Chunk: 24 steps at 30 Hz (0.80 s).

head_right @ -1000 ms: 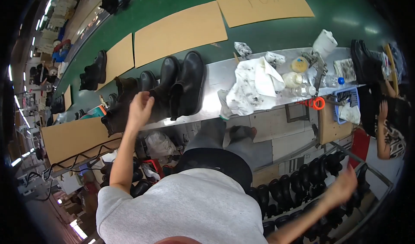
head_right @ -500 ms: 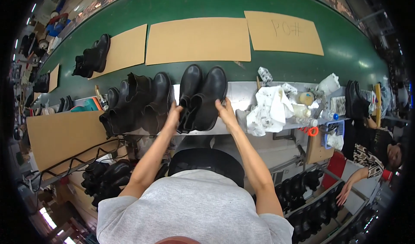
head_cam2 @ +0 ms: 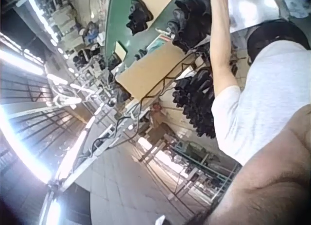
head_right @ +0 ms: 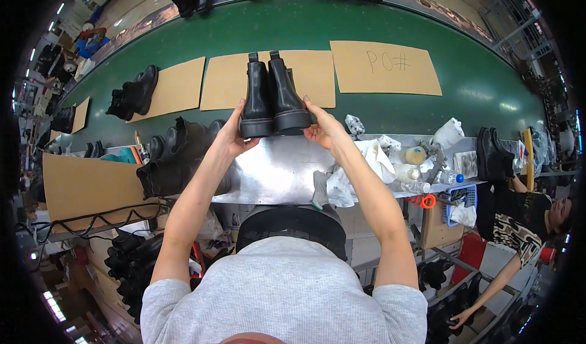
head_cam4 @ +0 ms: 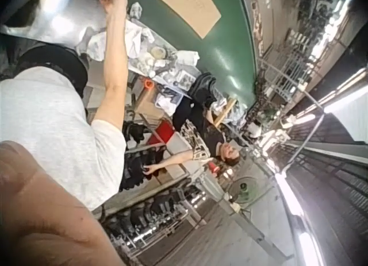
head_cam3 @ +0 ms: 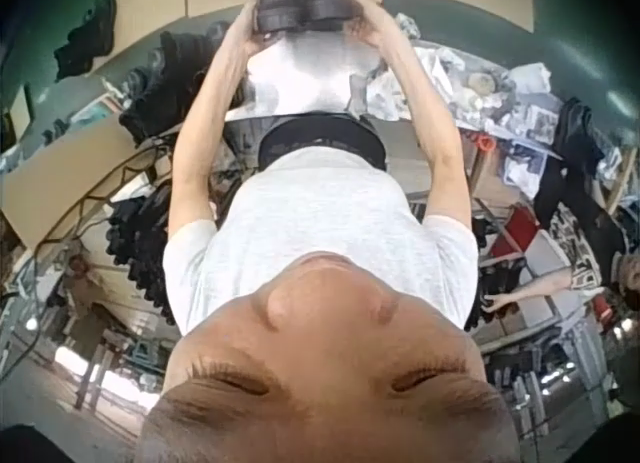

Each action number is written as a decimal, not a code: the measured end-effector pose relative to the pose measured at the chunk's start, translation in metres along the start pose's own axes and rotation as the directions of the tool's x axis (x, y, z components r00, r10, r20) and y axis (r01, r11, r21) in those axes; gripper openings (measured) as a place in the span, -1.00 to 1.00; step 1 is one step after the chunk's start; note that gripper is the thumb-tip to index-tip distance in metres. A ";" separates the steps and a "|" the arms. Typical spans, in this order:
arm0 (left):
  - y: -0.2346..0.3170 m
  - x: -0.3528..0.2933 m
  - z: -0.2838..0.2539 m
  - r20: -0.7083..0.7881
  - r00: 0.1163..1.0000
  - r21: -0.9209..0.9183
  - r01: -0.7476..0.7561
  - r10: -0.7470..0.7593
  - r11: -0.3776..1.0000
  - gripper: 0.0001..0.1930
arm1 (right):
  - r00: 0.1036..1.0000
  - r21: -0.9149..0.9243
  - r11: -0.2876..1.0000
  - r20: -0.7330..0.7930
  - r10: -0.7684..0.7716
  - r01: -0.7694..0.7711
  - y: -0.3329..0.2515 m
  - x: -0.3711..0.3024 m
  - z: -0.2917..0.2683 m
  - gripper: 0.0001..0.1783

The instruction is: Cleaning and inspecting black boots in a manufacturing facility using a cloth and spray.

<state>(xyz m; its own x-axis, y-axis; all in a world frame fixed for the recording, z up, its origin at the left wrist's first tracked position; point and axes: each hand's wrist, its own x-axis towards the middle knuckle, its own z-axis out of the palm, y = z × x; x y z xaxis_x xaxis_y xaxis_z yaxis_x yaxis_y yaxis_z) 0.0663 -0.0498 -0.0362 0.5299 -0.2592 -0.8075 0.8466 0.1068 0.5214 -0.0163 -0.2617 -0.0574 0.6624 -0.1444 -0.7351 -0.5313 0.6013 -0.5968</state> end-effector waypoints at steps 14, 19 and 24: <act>-0.059 -0.023 -0.033 0.392 0.775 -0.609 -0.185 0.496 0.771 -0.49 | 0.640 0.002 0.645 0.114 -0.760 0.765 0.071 -0.013 -0.058 -0.45; -0.051 -0.037 0.001 0.593 0.769 -0.544 0.164 0.239 0.823 -0.51 | 0.699 0.744 0.629 0.574 -0.426 -0.227 0.050 -0.065 0.001 -0.39; -0.062 -0.042 0.030 0.848 0.399 -0.531 0.655 0.351 0.538 -0.47 | 0.535 0.721 0.224 0.653 -0.535 -0.656 0.045 -0.071 0.013 -0.38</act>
<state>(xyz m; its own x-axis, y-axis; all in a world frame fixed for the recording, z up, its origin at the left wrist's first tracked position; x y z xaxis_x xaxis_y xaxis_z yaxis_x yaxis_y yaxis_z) -0.0097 -0.0743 -0.0267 0.4665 -0.8794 0.0949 0.8286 0.3970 -0.3947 -0.0807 -0.2145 -0.0277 0.9841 0.1142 0.1361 -0.1726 0.7962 0.5799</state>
